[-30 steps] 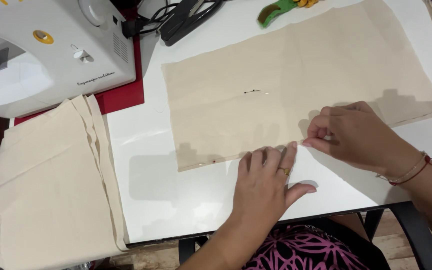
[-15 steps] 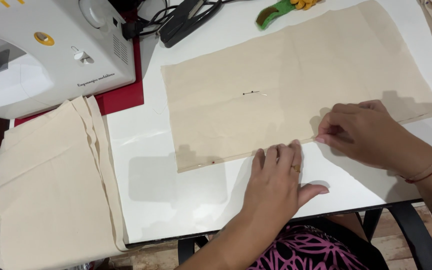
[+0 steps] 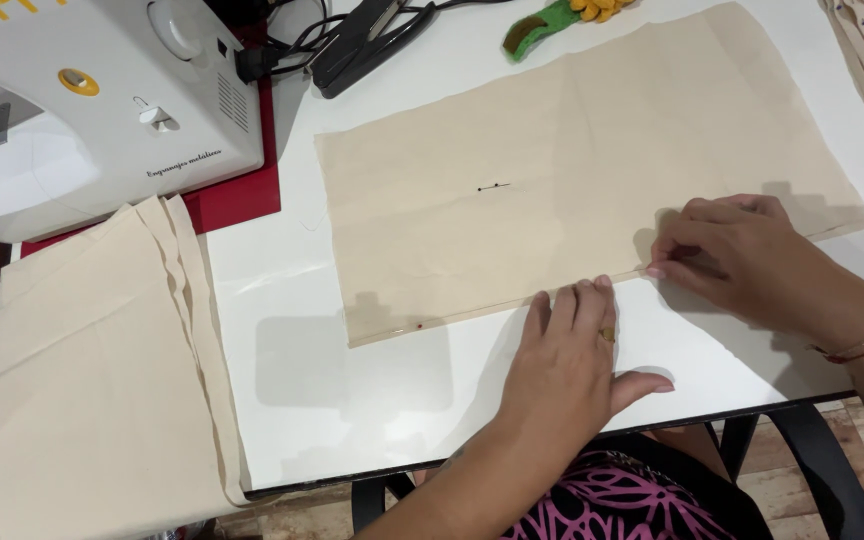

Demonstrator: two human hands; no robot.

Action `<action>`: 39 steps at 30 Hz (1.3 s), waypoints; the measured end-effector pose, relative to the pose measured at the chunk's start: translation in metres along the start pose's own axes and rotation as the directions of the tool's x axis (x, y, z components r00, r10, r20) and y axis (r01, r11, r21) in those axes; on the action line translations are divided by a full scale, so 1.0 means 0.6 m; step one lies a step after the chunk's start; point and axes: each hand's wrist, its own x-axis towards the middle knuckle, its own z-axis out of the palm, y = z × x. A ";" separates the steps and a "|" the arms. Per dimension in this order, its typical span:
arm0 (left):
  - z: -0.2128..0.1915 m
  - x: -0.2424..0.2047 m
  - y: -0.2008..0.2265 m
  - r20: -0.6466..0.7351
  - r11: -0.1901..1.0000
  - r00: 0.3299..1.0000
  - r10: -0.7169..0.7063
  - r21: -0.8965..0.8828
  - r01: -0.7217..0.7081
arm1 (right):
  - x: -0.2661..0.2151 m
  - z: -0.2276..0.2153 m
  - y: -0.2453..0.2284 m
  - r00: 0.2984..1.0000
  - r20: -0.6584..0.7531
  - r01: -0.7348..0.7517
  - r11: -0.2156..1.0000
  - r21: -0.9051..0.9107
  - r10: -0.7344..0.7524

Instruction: The person folds the edge of a beige fabric piece and secures it with pins. They repeat this process for multiple fabric pieces, picking up pins from a sunflower-shaped holder and placing them along the folded edges.

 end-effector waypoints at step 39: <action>0.013 -0.034 -0.048 -0.039 0.992 0.992 -0.117 -0.061 0.114 | 0.349 0.032 -0.200 0.973 0.148 0.178 0.984 -0.008 -0.175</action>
